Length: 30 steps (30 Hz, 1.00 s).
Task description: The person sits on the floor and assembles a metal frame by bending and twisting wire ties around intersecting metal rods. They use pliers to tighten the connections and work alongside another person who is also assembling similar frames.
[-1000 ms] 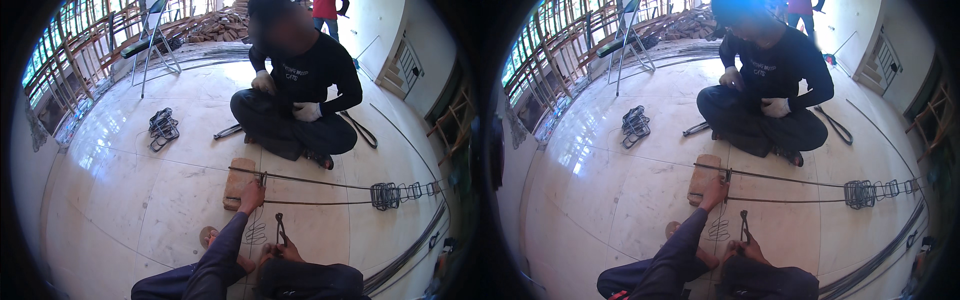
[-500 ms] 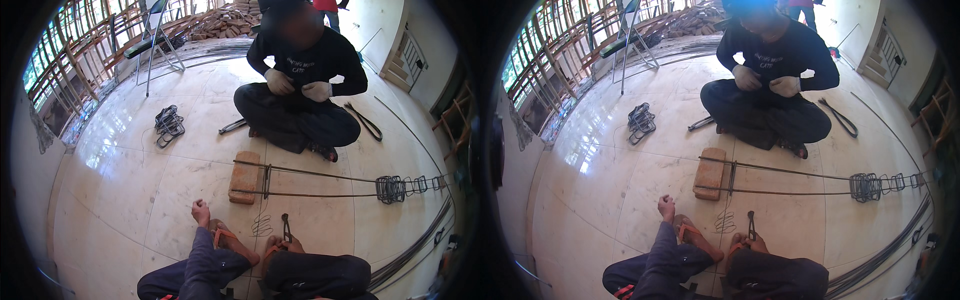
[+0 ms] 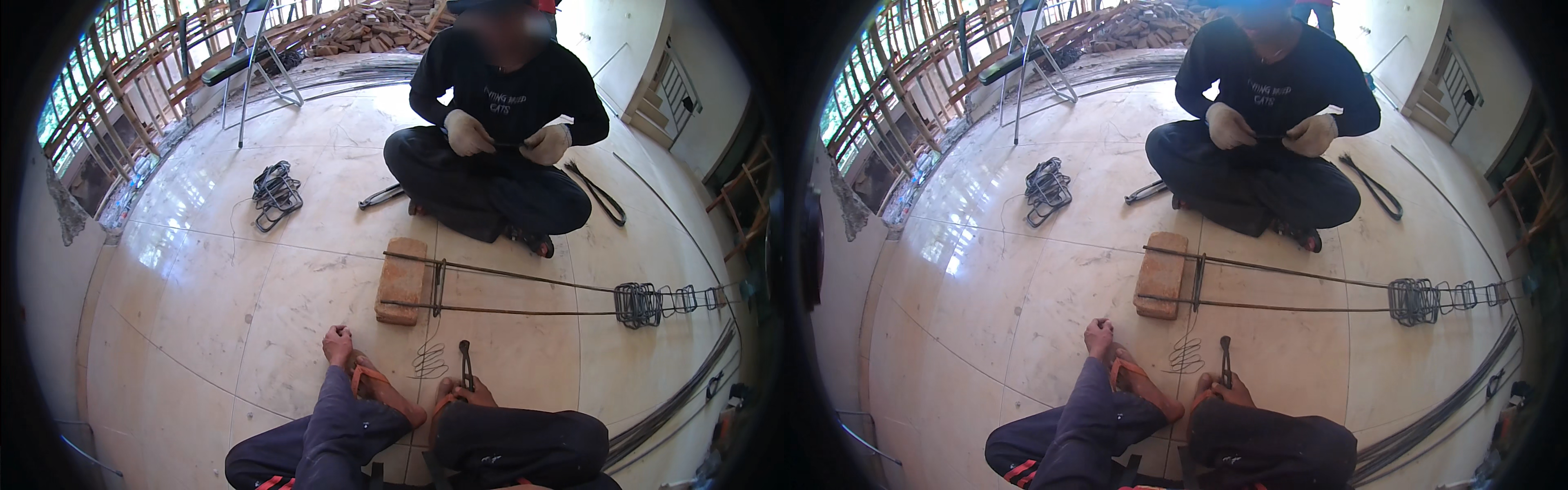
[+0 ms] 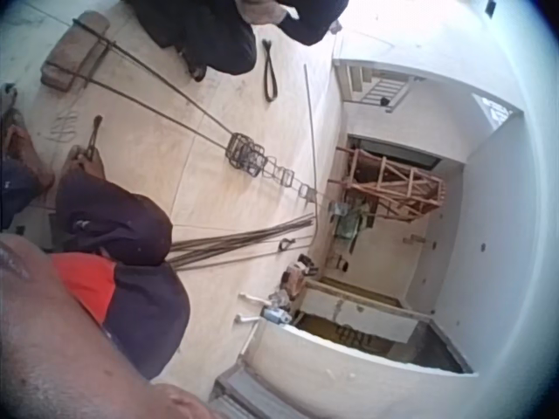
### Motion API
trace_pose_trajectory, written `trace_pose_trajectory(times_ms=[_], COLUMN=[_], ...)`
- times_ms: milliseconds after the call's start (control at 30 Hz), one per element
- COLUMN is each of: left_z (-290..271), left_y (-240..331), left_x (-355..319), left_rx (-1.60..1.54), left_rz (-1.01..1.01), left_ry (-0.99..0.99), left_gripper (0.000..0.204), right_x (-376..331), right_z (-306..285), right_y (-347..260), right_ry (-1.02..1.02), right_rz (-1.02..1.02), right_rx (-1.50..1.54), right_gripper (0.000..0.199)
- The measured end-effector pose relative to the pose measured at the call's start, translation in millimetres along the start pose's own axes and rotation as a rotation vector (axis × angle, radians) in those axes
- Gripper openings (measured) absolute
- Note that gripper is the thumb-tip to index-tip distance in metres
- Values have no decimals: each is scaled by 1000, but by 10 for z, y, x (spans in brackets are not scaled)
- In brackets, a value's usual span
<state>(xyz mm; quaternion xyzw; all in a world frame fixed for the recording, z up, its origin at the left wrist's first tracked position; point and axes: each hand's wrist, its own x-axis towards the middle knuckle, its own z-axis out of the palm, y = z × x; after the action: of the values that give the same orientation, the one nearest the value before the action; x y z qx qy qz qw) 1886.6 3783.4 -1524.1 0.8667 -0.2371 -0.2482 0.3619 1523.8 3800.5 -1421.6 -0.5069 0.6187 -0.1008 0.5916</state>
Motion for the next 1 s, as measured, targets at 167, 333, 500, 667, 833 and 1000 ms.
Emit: trace_pose_trajectory(times_ms=[167,333,500,667,833,1000], left_z=[-5,17,17,-14,13,29], left_y=[35,-39,2,-56,-10,-132], left_x=[-26,16,-13,21,8,61], left_rx=[23,30,29,-28,-4,-45], left_rz=[-7,51,61,22,28,22], left_ry=[1,50,45,5,-8,-4], left_gripper=[24,22,22,25,24,23], right_x=[-49,-15,-6,-41,-75,-26], right_z=[1,17,11,11,-10,6], right_y=[-54,11,47,-27,-53,16], right_ry=[11,12,-5,-11,-2,-6], right_rz=[30,7,19,34,25,3], right_rx=[6,-1,53,28,23,50], right_gripper=[54,55,56,57,56,54])
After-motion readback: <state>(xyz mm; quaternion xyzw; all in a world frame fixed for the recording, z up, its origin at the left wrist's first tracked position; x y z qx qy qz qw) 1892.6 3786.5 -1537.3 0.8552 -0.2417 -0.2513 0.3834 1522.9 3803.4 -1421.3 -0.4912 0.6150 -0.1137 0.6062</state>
